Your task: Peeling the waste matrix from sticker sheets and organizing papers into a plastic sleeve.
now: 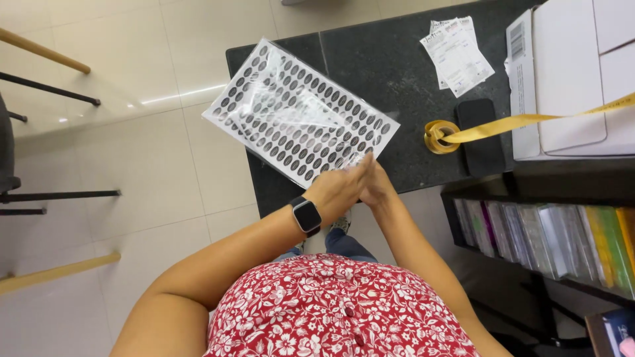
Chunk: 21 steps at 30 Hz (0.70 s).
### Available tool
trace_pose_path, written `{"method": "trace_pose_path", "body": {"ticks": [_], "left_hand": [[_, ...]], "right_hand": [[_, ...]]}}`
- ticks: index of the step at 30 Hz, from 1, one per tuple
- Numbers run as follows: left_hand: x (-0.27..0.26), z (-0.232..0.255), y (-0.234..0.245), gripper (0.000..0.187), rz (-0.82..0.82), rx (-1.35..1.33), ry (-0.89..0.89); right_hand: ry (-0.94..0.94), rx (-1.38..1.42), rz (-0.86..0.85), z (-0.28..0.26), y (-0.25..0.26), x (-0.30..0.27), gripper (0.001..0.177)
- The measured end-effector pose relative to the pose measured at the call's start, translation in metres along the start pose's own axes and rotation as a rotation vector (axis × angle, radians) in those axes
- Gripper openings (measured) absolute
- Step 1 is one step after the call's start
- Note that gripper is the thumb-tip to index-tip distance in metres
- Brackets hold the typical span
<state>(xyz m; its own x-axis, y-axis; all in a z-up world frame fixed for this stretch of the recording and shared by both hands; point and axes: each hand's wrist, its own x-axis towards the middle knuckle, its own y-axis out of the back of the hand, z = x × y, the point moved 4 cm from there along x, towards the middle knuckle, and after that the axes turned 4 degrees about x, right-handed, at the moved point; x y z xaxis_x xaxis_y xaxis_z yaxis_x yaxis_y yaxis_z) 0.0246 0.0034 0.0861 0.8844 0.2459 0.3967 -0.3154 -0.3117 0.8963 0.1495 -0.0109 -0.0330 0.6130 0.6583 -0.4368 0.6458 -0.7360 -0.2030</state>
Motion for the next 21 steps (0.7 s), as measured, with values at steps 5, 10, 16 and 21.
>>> {"method": "trace_pose_path", "body": {"ticks": [5,10,16,21], "left_hand": [[0.018,0.007,0.045,0.044,0.028,-0.172,-0.103],[0.024,0.000,0.077,0.056,0.204,-0.255,-0.112],[0.014,0.020,0.087,0.047,0.264,-0.405,-0.339],[0.008,0.030,0.087,0.038,0.344,-0.500,-0.407]], "right_hand": [[-0.049,0.086,-0.037,0.006,0.014,0.000,0.038],[-0.098,0.163,-0.082,0.014,0.054,0.009,0.040],[-0.154,0.276,-0.109,0.023,0.092,0.011,0.043],[-0.192,0.377,-0.123,0.023,0.090,0.013,0.045]]}}
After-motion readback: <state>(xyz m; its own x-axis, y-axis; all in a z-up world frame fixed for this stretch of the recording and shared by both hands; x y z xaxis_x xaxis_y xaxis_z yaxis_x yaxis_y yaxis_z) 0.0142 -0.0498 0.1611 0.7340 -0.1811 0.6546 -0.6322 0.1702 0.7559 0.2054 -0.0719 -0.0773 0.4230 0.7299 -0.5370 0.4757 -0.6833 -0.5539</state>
